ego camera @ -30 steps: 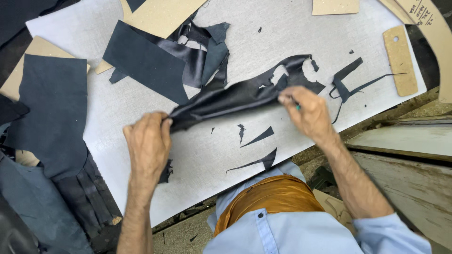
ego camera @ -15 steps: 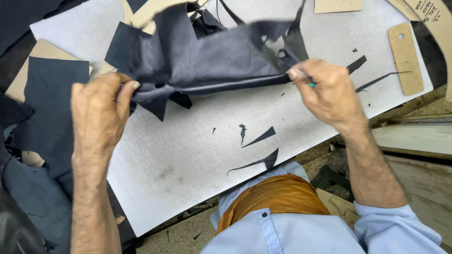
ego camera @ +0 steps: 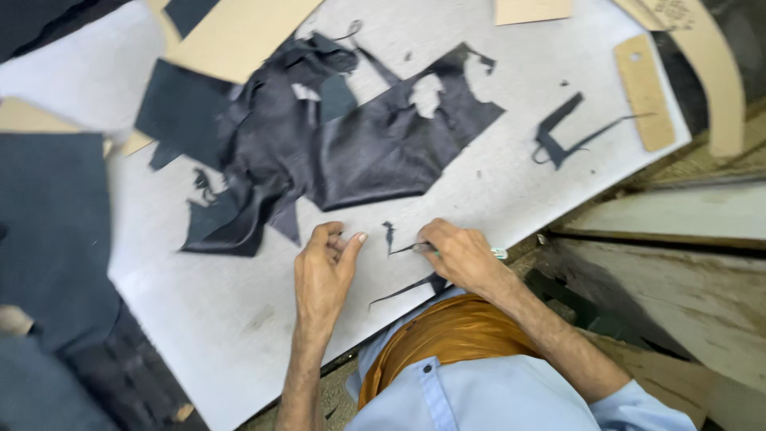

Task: The person places cardboard templates on a large piece of black fabric and uses a utility knife to cut along the template edges. They repeatedly reposition the templates and fabric, cut out shapes, and remove the cut pieces from the work surface.

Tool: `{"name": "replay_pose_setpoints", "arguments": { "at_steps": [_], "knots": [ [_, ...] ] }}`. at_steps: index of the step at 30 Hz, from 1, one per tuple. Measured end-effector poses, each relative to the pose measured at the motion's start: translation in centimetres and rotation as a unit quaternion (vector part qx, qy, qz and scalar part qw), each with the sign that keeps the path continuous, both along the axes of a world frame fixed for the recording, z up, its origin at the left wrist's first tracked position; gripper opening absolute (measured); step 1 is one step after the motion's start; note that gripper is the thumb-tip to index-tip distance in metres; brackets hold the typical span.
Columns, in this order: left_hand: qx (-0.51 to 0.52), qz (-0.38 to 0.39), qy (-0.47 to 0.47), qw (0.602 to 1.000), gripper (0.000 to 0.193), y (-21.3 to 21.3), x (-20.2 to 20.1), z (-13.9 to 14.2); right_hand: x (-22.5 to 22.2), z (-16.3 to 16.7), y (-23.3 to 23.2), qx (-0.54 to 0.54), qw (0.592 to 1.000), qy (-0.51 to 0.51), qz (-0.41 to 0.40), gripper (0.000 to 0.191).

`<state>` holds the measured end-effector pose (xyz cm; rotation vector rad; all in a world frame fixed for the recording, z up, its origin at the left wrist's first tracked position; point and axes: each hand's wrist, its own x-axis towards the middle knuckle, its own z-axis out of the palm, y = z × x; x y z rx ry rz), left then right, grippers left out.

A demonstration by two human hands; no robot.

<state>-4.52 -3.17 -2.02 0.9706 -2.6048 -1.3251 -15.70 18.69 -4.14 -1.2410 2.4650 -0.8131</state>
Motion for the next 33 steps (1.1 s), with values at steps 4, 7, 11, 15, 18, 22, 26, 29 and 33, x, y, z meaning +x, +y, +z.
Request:
{"name": "replay_pose_setpoints", "arguments": {
  "at_steps": [4, 7, 11, 15, 18, 22, 26, 29, 33],
  "knots": [
    [-0.210, -0.096, 0.081, 0.969, 0.049, 4.3, -0.1, -0.1, -1.6, -0.4, 3.5, 0.007, 1.000, 0.008, -0.002, 0.017],
    [-0.283, -0.128, 0.086, 0.947, 0.047, 7.0, 0.2, -1.9, -6.6, 0.4, 7.6, -0.053, 0.992, 0.028, -0.110, 0.009],
    [-0.297, -0.154, 0.068, 0.940, 0.035, 9.6, 0.2, -4.3, -14.9, 0.8, 11.6, 0.058, 0.947, 0.060, -0.310, 0.029],
    [-0.268, -0.131, 0.080, 0.951, 0.017, 10.0, 0.0, -5.2, -17.7, -1.6, 12.2, 0.056, 0.951, 0.054, -0.298, 0.034],
    [-0.267, -0.131, 0.079, 0.951, 0.014, 10.0, -0.4, -5.6, -17.0, -2.4, 11.8, 0.058, 0.951, 0.011, -0.303, 0.025],
    [-0.254, -0.134, 0.059, 0.956, 0.012, 10.6, -0.7, -5.8, -11.9, 0.5, 10.6, 0.167, 0.958, -0.132, -0.195, 0.024],
    [-0.210, -0.241, 0.060, 0.945, 0.009, 12.3, 1.1, -4.5, -3.0, 3.5, 9.3, 0.285, 0.880, -0.327, 0.193, 0.035],
    [-0.085, -0.327, 0.069, 0.939, 0.009, 12.2, 3.8, -2.7, -4.6, 2.8, 7.9, 0.086, 0.938, -0.336, -0.013, 0.037],
    [0.101, -0.062, -0.044, 0.992, 0.024, 7.0, 3.3, -2.1, -12.3, 0.9, 5.0, 0.004, 0.987, -0.006, -0.159, 0.049]
  ]
}}
